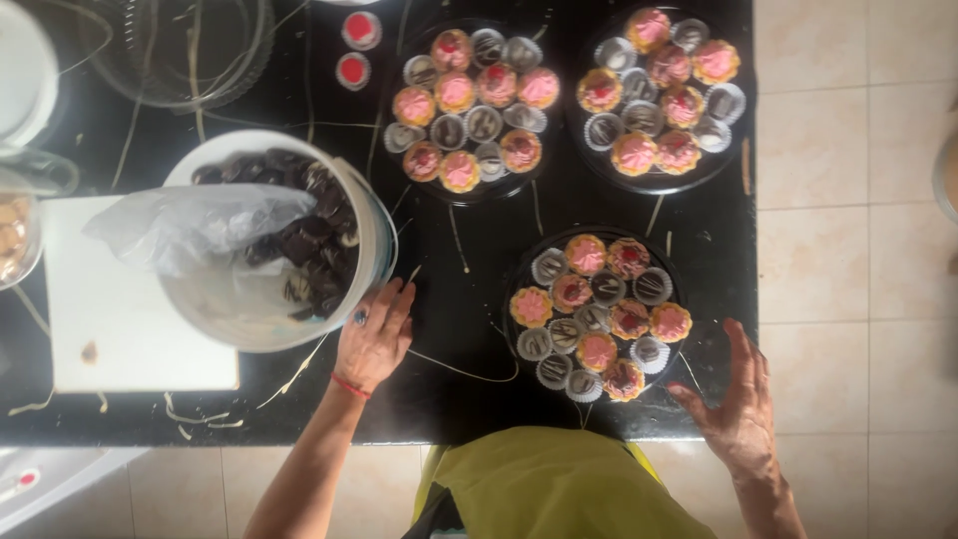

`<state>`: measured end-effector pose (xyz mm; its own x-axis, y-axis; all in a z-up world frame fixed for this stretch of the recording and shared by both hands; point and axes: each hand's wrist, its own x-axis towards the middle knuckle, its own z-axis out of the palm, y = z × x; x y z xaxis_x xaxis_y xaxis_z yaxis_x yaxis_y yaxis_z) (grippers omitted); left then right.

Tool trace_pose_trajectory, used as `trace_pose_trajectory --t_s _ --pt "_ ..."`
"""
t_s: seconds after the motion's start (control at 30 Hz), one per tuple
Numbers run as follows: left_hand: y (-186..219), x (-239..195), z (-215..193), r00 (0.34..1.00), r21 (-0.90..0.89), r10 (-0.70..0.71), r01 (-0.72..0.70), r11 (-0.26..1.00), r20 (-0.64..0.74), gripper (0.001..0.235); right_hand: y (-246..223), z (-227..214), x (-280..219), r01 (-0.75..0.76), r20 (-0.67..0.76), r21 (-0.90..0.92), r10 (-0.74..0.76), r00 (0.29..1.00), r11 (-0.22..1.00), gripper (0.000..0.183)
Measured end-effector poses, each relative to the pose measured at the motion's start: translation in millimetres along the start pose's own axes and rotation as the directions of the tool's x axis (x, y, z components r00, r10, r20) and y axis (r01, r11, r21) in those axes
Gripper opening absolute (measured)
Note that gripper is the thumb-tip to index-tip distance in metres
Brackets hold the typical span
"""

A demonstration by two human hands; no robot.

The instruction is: Arranging cupcakes into liners on circular trays on a bakery counter

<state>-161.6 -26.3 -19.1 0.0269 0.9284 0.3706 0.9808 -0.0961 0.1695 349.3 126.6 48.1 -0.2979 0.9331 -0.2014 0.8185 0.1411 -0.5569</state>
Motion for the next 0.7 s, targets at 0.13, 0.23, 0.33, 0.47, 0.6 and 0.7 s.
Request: trace_pose_trajectory --t_s 0.13,0.23,0.33,0.47,0.6,0.7 --pt "-33.0 6.6 1.4 1.0 -0.032 0.001 0.0 0.999 0.009 0.049 10.6 0.9 -3.8 0.034 -0.035 -0.02 -0.034 0.999 0.999 0.118" --pt "-54.3 17.7 -2.3 0.998 -0.004 -0.059 0.059 0.998 -0.013 0.05 8.8 0.6 -7.0 0.046 -0.056 -0.002 -0.046 0.997 0.999 0.114" --pt "-74.5 23.3 0.8 0.991 0.078 -0.134 0.135 0.988 -0.025 0.053 7.5 3.1 -7.2 0.06 -0.065 -0.003 -0.06 0.996 0.998 0.113" --pt "-80.7 24.2 9.2 0.968 0.209 -0.249 0.246 0.946 -0.014 0.062 15.1 7.1 -4.1 0.145 -0.087 -0.032 -0.147 0.985 0.989 0.117" --pt "-56.9 11.4 17.0 0.983 0.194 -0.181 0.173 0.966 0.024 0.074 14.9 7.1 -6.0 0.106 -0.113 -0.012 -0.106 0.988 0.994 0.114" --pt "-38.2 16.5 9.9 0.971 0.149 -0.24 0.238 0.96 -0.007 0.061 9.7 -0.5 1.8 0.175 -0.131 -0.003 -0.174 0.976 0.985 0.112"
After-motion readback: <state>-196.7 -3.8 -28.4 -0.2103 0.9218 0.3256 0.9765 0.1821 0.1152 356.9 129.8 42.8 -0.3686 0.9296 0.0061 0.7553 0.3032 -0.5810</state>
